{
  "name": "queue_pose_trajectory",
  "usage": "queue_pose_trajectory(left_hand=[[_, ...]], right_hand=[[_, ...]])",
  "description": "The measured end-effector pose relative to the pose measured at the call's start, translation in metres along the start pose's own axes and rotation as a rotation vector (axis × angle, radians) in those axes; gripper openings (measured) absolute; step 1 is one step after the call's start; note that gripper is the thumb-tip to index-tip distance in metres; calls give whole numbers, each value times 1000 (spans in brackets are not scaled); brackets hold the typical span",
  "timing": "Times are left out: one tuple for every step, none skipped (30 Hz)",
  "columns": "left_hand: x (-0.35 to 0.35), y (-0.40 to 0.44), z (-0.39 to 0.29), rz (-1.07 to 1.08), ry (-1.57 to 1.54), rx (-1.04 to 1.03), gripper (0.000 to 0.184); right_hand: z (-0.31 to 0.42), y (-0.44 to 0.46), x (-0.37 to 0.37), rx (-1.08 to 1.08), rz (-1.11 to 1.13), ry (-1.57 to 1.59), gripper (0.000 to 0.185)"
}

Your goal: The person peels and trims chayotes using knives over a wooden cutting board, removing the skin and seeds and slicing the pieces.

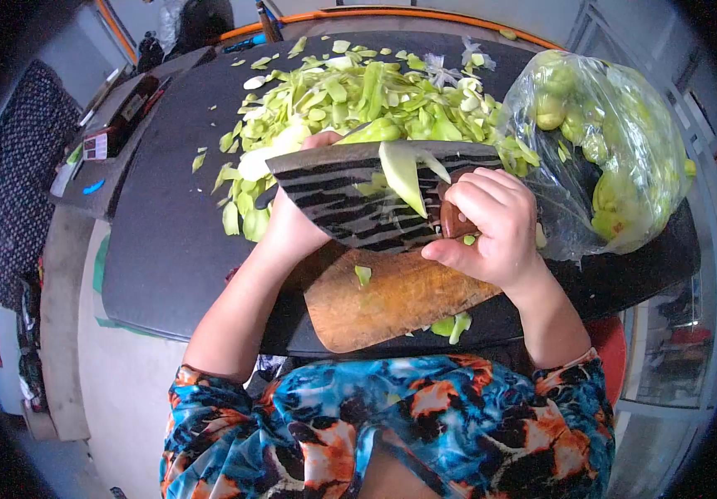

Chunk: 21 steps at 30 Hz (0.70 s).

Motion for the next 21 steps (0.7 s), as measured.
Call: queue_pose_trajectory(left_hand=[[0, -1, 9, 14, 34, 93, 69], [1, -2, 7, 20, 25, 90, 69], [1, -1, 5, 25, 16, 88, 68], [0, -1, 2, 34, 17, 73, 70], [1, -1, 1, 20, 0, 65, 71], [1, -1, -1, 6, -18, 57, 72], [1, -2, -2, -8, -37, 50, 73], [3, -3, 0, -17, -15, 23, 75], [7, -5, -10, -97, 125, -95, 75], [9, -4, -16, -86, 168, -120, 75], [12, -1, -25, -71, 212, -147, 76], [12, -4, -37, -108, 236, -196, 77], [11, -6, -40, -103, 234, -171, 77], [12, -6, -41, -102, 231, -151, 77], [13, -5, -40, -109, 225, -129, 78], [13, -2, -29, -71, 215, -60, 73], [14, -2, -14, -59, 125, 33, 68], [13, -4, 3, -44, 38, 129, 63], [11, -7, 17, -31, -47, 223, 59], [6, -10, 32, -64, -357, 362, 44], [9, -6, 32, -29, -259, 345, 35]], right_hand=[[1, 0, 0, 28, -12, 4, 57], [3, -1, 0, 56, -23, 8, 61], [2, -1, 0, 54, -31, 3, 61], [2, -2, -1, 52, -39, -1, 61], [2, -2, -1, 51, -46, -6, 62], [1, -1, -2, 30, -9, -14, 59], [1, 1, -2, 9, 27, -23, 56], [0, 1, -2, -13, 65, -32, 53], [-15, 0, 1, -135, 36, -25, 53], [-34, -2, 3, -255, 4, -19, 53], [-56, -6, 6, -378, -30, -12, 53], [-98, -16, 9, -549, -15, -139, 52], [-133, -31, 18, -721, 0, -267, 51], [-134, -34, 26, -718, -68, -204, 50], [-135, -34, 33, -706, -131, -145, 49], [-135, -32, 37, -689, -183, -84, 48], [-131, -30, 35, -675, -194, 4, 47], [-123, -30, 30, -665, -204, 99, 46], [-117, -31, 26, -653, -215, 196, 45], [-110, -30, 15, -623, -132, 310, 39], [-105, -28, 10, -599, -129, 324, 41]])
Point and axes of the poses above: each hand's wrist, its own y-axis towards the middle knuckle, its own x-axis out of the back of the hand, z = x × y, the point moved 9 cm from there along y, towards the middle knuckle, and after that the axes turned 1 degree about -z, right-handed, at the moved point
